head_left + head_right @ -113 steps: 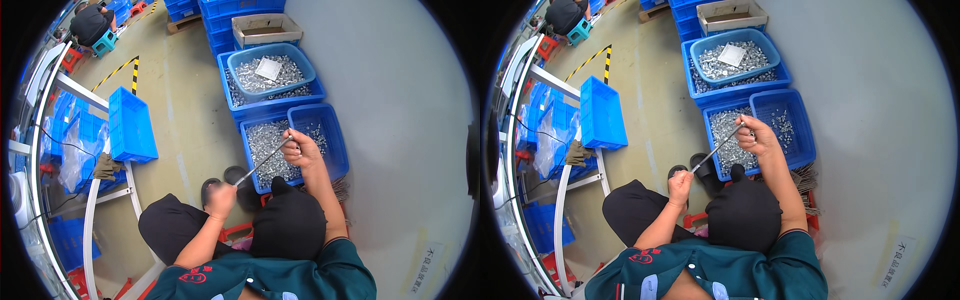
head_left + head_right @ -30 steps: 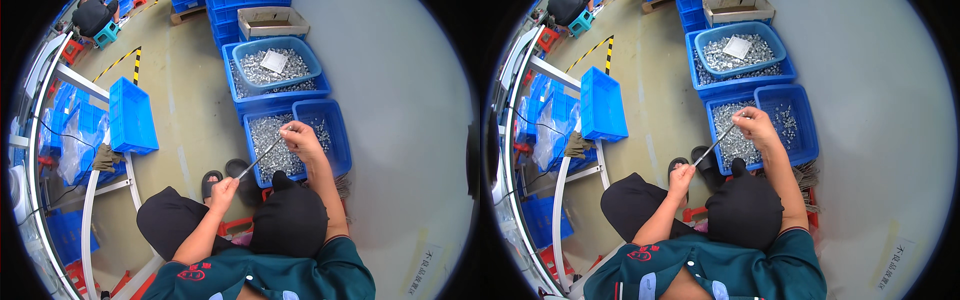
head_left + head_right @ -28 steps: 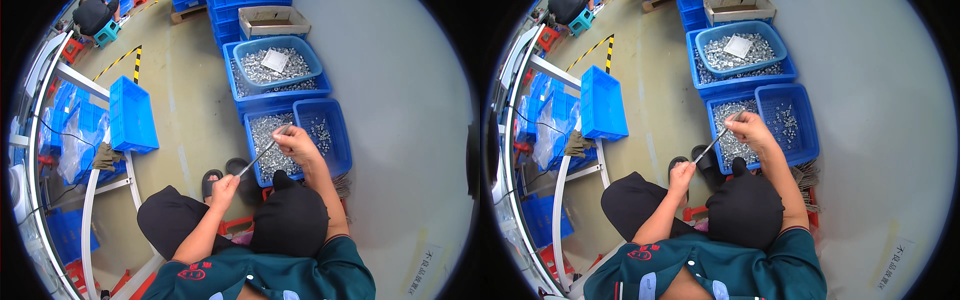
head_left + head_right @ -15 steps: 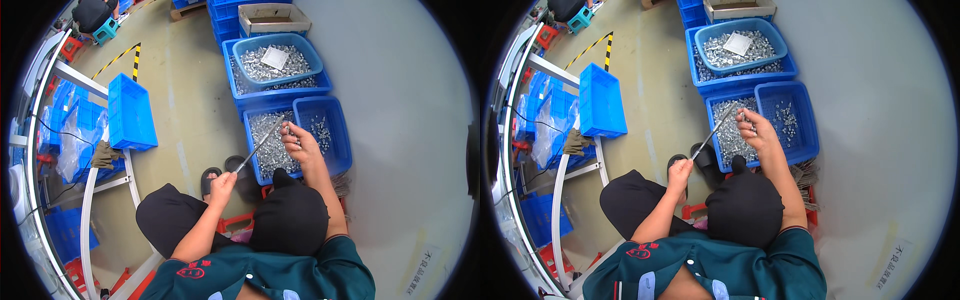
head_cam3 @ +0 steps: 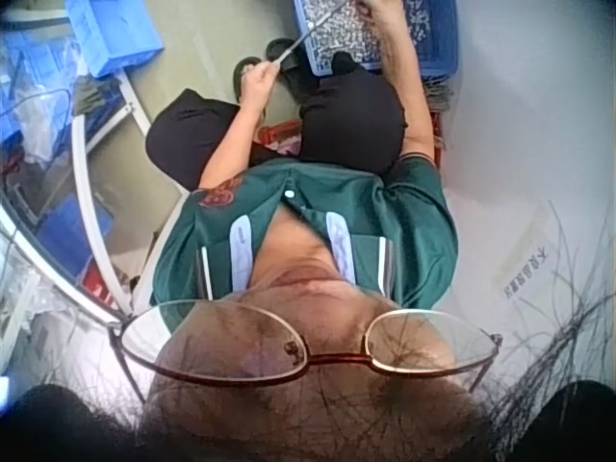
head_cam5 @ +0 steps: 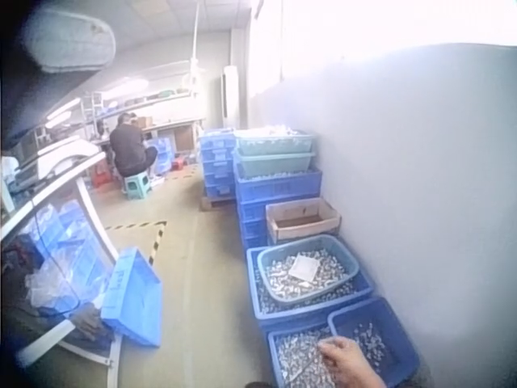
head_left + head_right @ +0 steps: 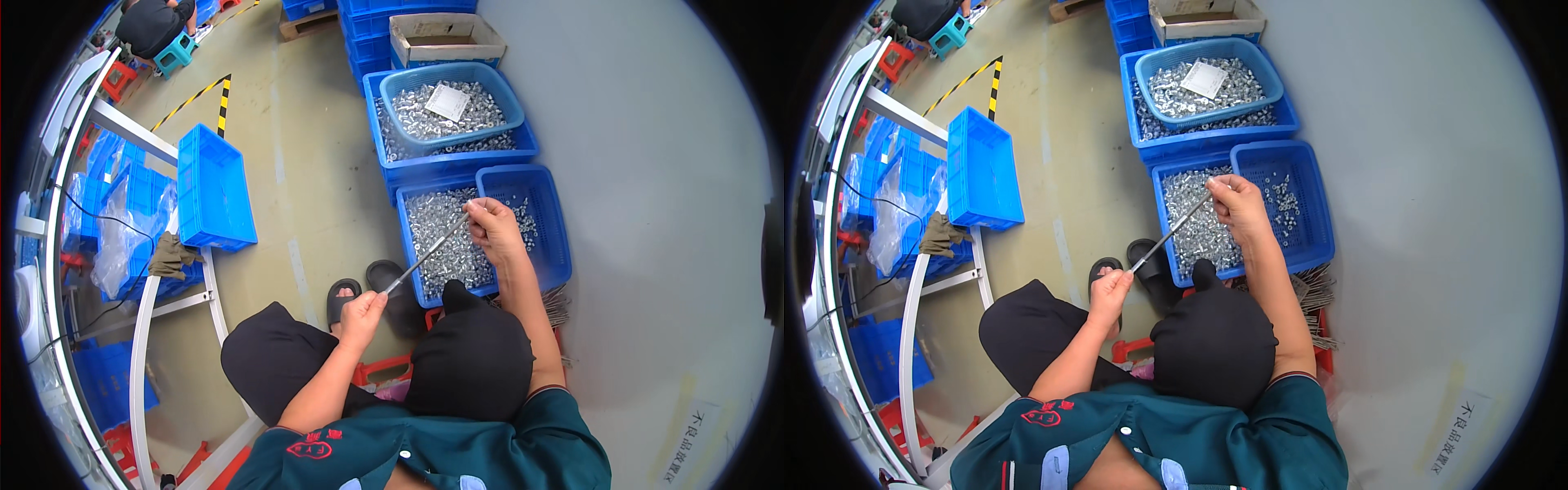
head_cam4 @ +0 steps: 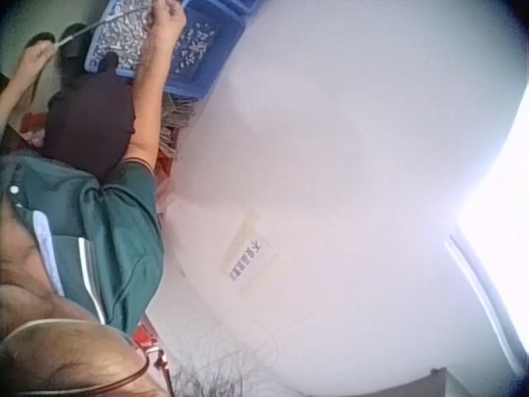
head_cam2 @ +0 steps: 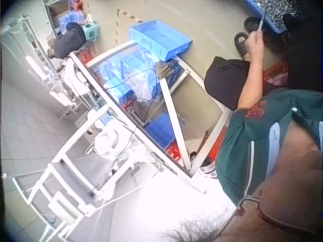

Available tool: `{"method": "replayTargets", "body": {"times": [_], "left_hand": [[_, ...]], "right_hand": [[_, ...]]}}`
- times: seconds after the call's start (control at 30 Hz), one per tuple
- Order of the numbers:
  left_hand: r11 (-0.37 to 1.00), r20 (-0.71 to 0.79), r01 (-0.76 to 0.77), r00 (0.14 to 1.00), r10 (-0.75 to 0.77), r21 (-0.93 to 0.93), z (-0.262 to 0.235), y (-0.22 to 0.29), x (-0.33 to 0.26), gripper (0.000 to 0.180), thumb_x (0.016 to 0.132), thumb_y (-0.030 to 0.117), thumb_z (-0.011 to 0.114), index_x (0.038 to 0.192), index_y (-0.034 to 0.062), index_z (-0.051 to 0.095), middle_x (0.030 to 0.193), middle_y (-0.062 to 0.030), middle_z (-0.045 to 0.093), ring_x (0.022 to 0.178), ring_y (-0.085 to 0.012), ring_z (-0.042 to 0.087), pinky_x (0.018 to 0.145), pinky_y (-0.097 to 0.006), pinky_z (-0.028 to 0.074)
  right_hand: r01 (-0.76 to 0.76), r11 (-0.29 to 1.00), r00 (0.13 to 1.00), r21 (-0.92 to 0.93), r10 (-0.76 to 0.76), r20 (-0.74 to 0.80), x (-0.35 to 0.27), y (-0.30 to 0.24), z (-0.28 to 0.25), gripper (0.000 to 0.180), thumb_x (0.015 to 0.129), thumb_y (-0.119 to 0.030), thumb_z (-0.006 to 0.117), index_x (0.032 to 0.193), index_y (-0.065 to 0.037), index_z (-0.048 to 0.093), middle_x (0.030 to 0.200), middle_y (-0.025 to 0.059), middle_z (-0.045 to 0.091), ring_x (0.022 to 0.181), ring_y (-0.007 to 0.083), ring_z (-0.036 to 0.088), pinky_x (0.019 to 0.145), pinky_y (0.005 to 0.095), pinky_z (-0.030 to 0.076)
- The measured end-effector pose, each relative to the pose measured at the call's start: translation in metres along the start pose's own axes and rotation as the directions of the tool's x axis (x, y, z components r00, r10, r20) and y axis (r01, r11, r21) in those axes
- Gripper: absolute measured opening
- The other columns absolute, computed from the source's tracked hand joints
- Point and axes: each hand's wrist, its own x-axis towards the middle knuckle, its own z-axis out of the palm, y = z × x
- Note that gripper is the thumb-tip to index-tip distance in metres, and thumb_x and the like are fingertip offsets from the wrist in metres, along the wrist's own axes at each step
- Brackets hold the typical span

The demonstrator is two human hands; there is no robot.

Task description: Threading small cylindrical metal parts onto a long metal rod.

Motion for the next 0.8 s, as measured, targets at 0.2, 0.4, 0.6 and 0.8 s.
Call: {"method": "replayTargets", "body": {"times": [0.2, 0.4, 0.6, 0.8], "left_hand": [[0.993, 0.046, 0.112, 0.993, -0.110, -0.027, 0.000, 0.015, 0.007, 0.036, 0.089, 0.021, 0.055, 0.060, 0.0023, 0.044, 0.054, -0.0019, 0.035, 0.054, -0.0113, 0.031, 0.054, -0.028, 0.029], [0.966, 0.042, 0.198, 0.980, -0.194, -0.167, 0.003, 0.019, 0.013, 0.038, 0.090, 0.024, 0.054, 0.060, 0.0035, 0.045, 0.052, 0.0007, 0.037, 0.052, -0.0076, 0.034, 0.050, -0.026, 0.028], [0.965, 0.047, 0.210, 0.978, -0.205, -0.156, 0.001, 0.015, 0.010, 0.038, 0.090, 0.024, 0.053, 0.060, 0.0036, 0.046, 0.054, 0.0010, 0.039, 0.053, -0.0078, 0.035, 0.051, -0.026, 0.028], [0.997, -0.038, 0.040, 0.998, -0.042, -0.067, 0.000, -0.005, 0.001, 0.036, 0.088, 0.023, 0.057, 0.062, 0.0013, 0.045, 0.051, -0.0013, 0.032, 0.049, -0.0080, 0.030, 0.045, -0.028, 0.027]], "right_hand": [[-0.104, 0.969, 0.980, -0.224, 0.139, 0.145, -0.006, 0.007, 0.018, 0.014, 0.084, -0.013, 0.062, 0.087, 0.000, 0.059, 0.060, -0.0027, 0.047, 0.046, 0.0035, 0.037, 0.039, 0.0176, 0.024], [-0.369, 0.916, 0.853, -0.160, 0.402, 0.332, -0.010, 0.022, 0.013, 0.023, 0.089, -0.017, 0.055, 0.100, 0.004, 0.057, 0.072, 0.0020, 0.053, 0.049, 0.0040, 0.037, 0.038, 0.0159, 0.023], [-0.264, 0.928, 0.959, 0.264, 0.223, 0.176, 0.000, 0.013, -0.010, 0.030, 0.089, -0.011, 0.043, 0.110, 0.008, 0.051, 0.080, 0.0102, 0.054, 0.053, 0.0077, 0.042, 0.037, 0.0162, 0.029], [-0.264, 0.834, 0.946, 0.484, 0.126, 0.299, 0.006, 0.018, -0.017, 0.024, 0.094, -0.023, 0.048, 0.097, 0.000, 0.053, 0.074, 0.0067, 0.052, 0.047, 0.0060, 0.038, 0.035, 0.0159, 0.028]]}}
